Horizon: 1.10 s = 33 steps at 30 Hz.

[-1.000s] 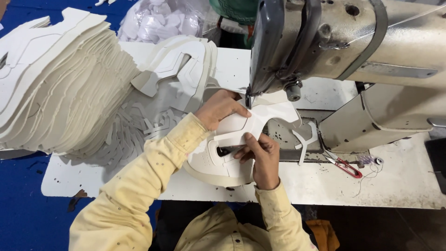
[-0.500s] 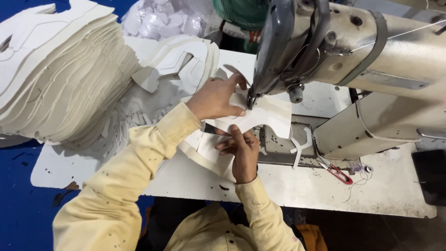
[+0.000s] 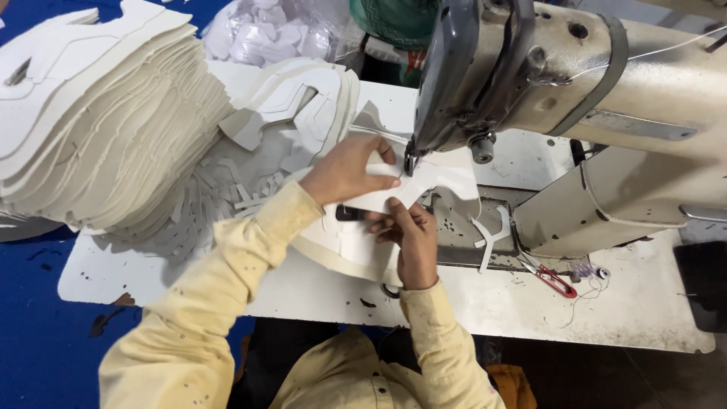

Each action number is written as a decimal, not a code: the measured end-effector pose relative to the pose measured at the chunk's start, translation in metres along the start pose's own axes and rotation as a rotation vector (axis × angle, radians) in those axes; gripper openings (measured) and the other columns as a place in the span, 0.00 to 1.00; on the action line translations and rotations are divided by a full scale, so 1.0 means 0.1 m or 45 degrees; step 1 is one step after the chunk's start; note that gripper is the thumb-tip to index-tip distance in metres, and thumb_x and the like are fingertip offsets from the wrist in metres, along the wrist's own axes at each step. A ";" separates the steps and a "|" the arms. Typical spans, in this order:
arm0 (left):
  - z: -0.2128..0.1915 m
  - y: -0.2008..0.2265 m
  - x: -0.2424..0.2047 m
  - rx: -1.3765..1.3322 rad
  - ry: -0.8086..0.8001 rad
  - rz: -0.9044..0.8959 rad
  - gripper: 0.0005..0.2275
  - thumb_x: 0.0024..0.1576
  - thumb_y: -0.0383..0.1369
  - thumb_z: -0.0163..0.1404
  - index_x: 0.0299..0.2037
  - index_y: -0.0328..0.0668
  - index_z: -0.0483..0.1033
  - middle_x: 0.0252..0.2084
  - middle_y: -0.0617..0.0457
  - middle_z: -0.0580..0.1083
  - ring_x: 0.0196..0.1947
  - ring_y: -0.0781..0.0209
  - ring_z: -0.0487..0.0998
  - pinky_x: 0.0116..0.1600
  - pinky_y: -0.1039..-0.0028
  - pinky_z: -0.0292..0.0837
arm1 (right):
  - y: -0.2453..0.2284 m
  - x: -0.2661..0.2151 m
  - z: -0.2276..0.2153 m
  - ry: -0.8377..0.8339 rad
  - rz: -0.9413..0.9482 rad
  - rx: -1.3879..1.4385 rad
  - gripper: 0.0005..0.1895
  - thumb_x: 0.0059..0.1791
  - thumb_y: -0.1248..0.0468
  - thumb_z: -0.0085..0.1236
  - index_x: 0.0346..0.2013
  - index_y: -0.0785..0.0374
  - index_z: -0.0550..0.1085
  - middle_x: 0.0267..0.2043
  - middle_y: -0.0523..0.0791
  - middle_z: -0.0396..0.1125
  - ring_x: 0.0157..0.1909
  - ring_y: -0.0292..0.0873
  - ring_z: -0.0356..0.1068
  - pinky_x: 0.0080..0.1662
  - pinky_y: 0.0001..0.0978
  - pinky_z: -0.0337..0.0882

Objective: The person aligns white shoe sole pieces and smaller inserts under a sewing machine needle, guiding them through the machine to stitch the components together. The person repeatedly picks up new pieces from a stack on the left, positions them, and sews them, occasionally using scissors to trim threads.

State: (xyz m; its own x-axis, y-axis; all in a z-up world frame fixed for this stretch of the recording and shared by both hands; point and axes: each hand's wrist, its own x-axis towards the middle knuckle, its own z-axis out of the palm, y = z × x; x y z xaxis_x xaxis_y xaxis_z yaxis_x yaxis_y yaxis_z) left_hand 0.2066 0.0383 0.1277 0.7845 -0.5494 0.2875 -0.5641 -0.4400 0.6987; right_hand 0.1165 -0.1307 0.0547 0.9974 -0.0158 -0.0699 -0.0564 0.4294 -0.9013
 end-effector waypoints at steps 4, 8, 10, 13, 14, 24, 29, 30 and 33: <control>0.15 0.20 -0.18 0.090 0.271 -0.065 0.17 0.50 0.39 0.64 0.41 0.37 0.75 0.41 0.45 0.77 0.45 0.44 0.78 0.50 0.60 0.71 | -0.09 0.04 -0.16 0.028 0.009 -0.078 0.11 0.55 0.60 0.54 0.38 0.66 0.78 0.28 0.50 0.76 0.26 0.39 0.75 0.29 0.28 0.72; 0.24 0.30 -0.24 0.036 0.356 -0.199 0.18 0.49 0.39 0.64 0.43 0.37 0.73 0.43 0.46 0.76 0.45 0.45 0.78 0.49 0.61 0.72 | -0.21 0.07 -0.21 0.025 0.012 -0.199 0.12 0.55 0.61 0.54 0.36 0.68 0.78 0.27 0.49 0.76 0.24 0.38 0.73 0.29 0.28 0.71; 0.28 0.28 -0.24 0.065 0.433 -0.199 0.18 0.49 0.38 0.64 0.43 0.38 0.74 0.44 0.46 0.76 0.45 0.46 0.79 0.49 0.60 0.72 | -0.25 0.09 -0.20 0.018 -0.018 -0.265 0.13 0.55 0.61 0.54 0.38 0.68 0.80 0.25 0.49 0.75 0.23 0.37 0.72 0.28 0.27 0.71; 0.30 0.30 -0.16 0.100 0.467 -0.258 0.18 0.48 0.38 0.65 0.43 0.39 0.75 0.44 0.46 0.76 0.45 0.46 0.79 0.49 0.60 0.72 | -0.30 0.16 -0.19 0.008 -0.059 -0.258 0.13 0.54 0.61 0.55 0.35 0.69 0.80 0.24 0.49 0.75 0.21 0.37 0.71 0.28 0.26 0.70; 0.31 0.31 -0.16 0.107 0.460 -0.261 0.18 0.48 0.38 0.65 0.43 0.39 0.75 0.44 0.46 0.76 0.45 0.46 0.79 0.49 0.60 0.72 | -0.29 0.17 -0.18 0.010 -0.056 -0.249 0.13 0.54 0.61 0.55 0.35 0.69 0.80 0.24 0.49 0.75 0.21 0.37 0.71 0.28 0.26 0.70; 0.33 0.18 -0.02 0.016 0.521 -0.408 0.19 0.46 0.39 0.65 0.44 0.40 0.77 0.44 0.48 0.78 0.47 0.48 0.79 0.50 0.63 0.72 | -0.49 -0.24 -0.21 0.128 -0.047 -0.453 0.20 0.57 0.56 0.51 0.37 0.71 0.79 0.13 0.42 0.64 0.14 0.34 0.61 0.20 0.24 0.57; 0.36 0.17 0.01 -0.009 0.529 -0.395 0.19 0.47 0.38 0.66 0.44 0.38 0.77 0.44 0.46 0.78 0.48 0.48 0.79 0.52 0.63 0.71 | -0.27 -0.81 -0.33 0.210 0.076 -0.569 0.25 0.56 0.52 0.41 0.58 0.64 0.73 0.11 0.42 0.61 0.10 0.35 0.57 0.16 0.26 0.58; 0.37 0.16 0.00 -0.015 0.547 -0.403 0.19 0.48 0.38 0.65 0.45 0.37 0.77 0.44 0.45 0.78 0.47 0.47 0.79 0.52 0.63 0.71 | -0.18 -0.87 -0.38 0.189 0.063 -0.545 0.26 0.55 0.53 0.41 0.63 0.64 0.69 0.23 0.41 0.65 0.16 0.36 0.64 0.18 0.28 0.64; 0.43 0.18 -0.10 -0.016 0.617 -0.380 0.18 0.50 0.36 0.64 0.46 0.37 0.76 0.45 0.44 0.77 0.48 0.46 0.79 0.53 0.63 0.72 | -0.12 -0.96 -0.42 0.158 -0.064 -0.548 0.29 0.56 0.54 0.42 0.69 0.65 0.63 0.46 0.42 0.70 0.29 0.37 0.72 0.27 0.30 0.73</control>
State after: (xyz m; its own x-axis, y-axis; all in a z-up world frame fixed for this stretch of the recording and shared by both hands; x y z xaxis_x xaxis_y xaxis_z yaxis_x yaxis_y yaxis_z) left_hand 0.1777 0.0051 0.1094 0.9395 -0.0125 0.3422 -0.2991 -0.5163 0.8025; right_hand 0.0194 -0.1720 0.0545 0.9880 -0.1464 -0.0486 -0.0475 0.0107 -0.9988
